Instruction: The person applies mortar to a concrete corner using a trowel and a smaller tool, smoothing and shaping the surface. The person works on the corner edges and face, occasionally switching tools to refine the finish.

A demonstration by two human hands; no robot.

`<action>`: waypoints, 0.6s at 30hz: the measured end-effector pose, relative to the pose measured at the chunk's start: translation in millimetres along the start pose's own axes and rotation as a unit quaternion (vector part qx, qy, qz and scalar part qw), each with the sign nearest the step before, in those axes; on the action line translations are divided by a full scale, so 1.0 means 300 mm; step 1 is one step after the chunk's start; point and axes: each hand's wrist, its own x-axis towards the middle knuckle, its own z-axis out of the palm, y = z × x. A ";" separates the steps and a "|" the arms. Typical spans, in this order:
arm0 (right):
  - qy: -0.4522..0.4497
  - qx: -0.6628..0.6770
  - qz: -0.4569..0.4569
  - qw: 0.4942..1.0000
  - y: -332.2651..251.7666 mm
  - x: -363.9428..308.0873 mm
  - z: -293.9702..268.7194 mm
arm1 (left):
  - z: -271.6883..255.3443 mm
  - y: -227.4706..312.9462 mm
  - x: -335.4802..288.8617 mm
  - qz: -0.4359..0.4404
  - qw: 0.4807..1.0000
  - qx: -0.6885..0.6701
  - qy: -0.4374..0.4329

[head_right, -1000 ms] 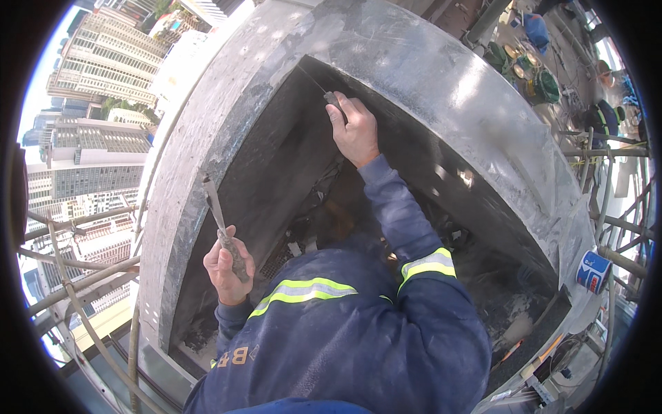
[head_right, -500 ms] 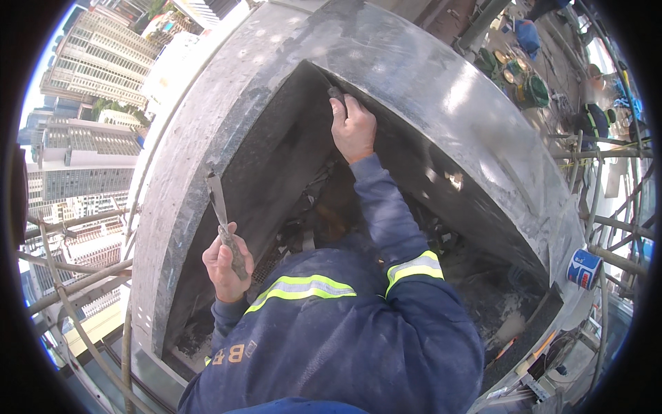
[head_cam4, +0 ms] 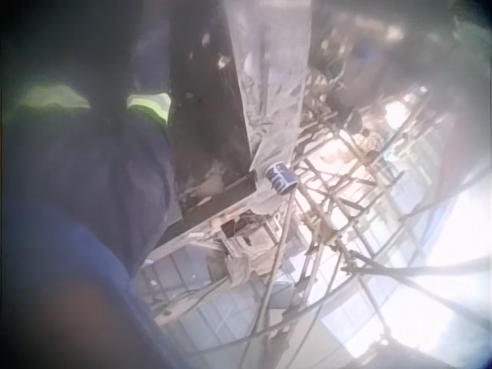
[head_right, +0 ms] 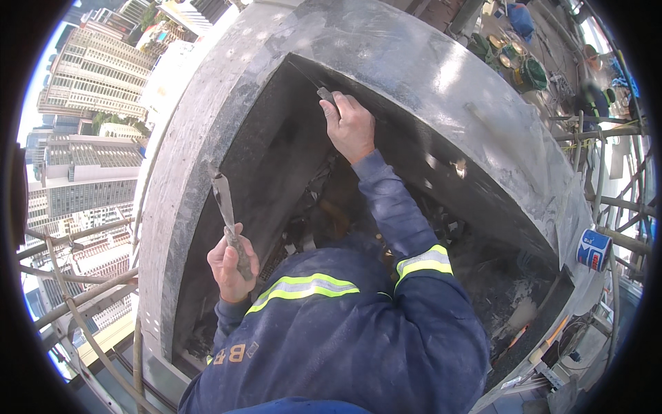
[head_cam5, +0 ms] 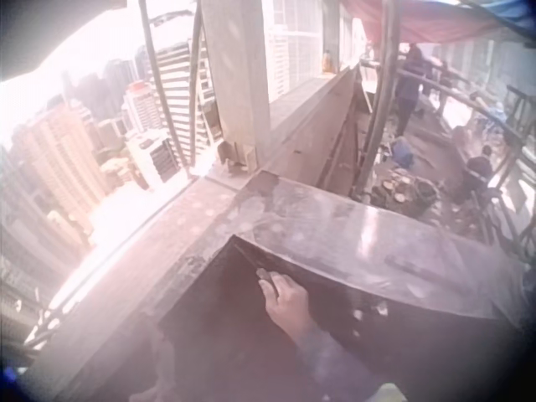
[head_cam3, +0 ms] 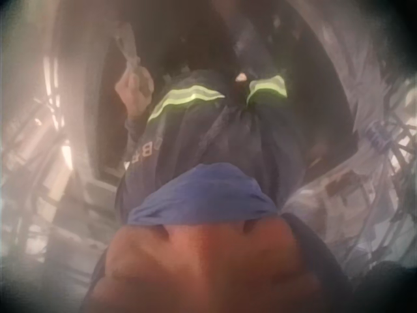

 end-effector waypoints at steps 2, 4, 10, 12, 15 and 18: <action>0.000 -0.007 -0.003 1.000 0.009 0.029 0.017 | 0.006 0.001 0.005 0.002 1.000 -0.003 -0.006; -0.006 -0.012 0.013 1.000 0.020 0.045 0.026 | 0.008 -0.006 0.008 0.004 1.000 -0.007 -0.009; 0.013 -0.024 0.080 0.996 -0.051 0.049 0.038 | 0.056 0.015 0.023 -0.014 1.000 0.007 0.017; 0.020 -0.016 0.102 0.994 -0.070 0.028 0.054 | 0.057 0.013 0.028 -0.017 1.000 0.003 -0.002; 0.038 -0.026 0.100 0.994 -0.057 -0.040 0.062 | 0.054 0.021 0.029 -0.012 1.000 0.002 -0.022; 0.015 -0.019 0.070 0.997 -0.031 -0.063 0.010 | 0.049 0.010 0.029 -0.012 1.000 -0.005 -0.020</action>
